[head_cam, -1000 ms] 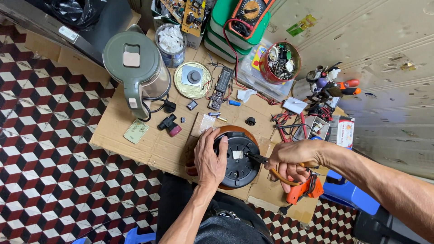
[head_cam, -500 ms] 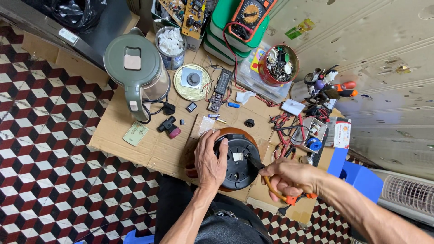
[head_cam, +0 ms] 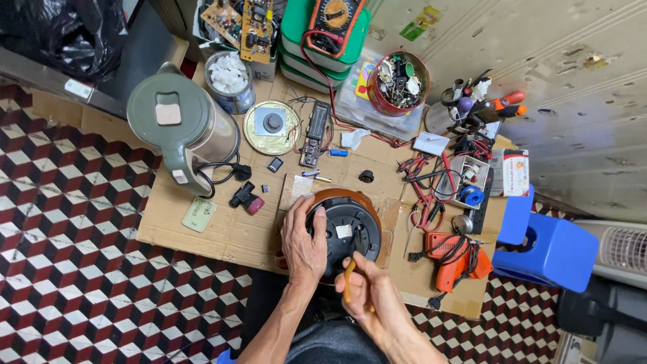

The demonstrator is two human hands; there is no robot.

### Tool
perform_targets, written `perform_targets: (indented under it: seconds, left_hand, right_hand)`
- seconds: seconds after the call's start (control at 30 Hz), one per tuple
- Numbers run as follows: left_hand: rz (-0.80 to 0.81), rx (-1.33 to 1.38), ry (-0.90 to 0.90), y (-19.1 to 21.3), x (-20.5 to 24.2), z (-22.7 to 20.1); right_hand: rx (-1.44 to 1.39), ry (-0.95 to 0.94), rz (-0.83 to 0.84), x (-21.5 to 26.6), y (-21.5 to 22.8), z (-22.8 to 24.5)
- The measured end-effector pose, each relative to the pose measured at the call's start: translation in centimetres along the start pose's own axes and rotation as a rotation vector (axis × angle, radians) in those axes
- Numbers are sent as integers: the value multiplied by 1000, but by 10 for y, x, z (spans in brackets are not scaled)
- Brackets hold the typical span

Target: Repairing the base component of an electric kettle by stripping and connecting wires.

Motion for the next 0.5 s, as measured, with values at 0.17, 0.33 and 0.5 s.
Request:
perform_targets:
  seconds: [0.17,0.33,0.5]
  left_hand:
    - [57,-15,-6,3,-4,-1]
    - [127,-71,-67,13,-12,-9]
    - [292,-87,-449,30,-5,-72]
  right_hand:
    - [-71,-118,-51,11,-14,-11]
    - [83,-131,139,4,4,-7]
    - [187,-93,160,9,8,10]
Point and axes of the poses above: each hand's wrist, its own x-axis away from the middle knuckle, its own y-axis out of the back of the hand, z = x × y, the point moved 7 cm from there along -x, towards the middle knuckle
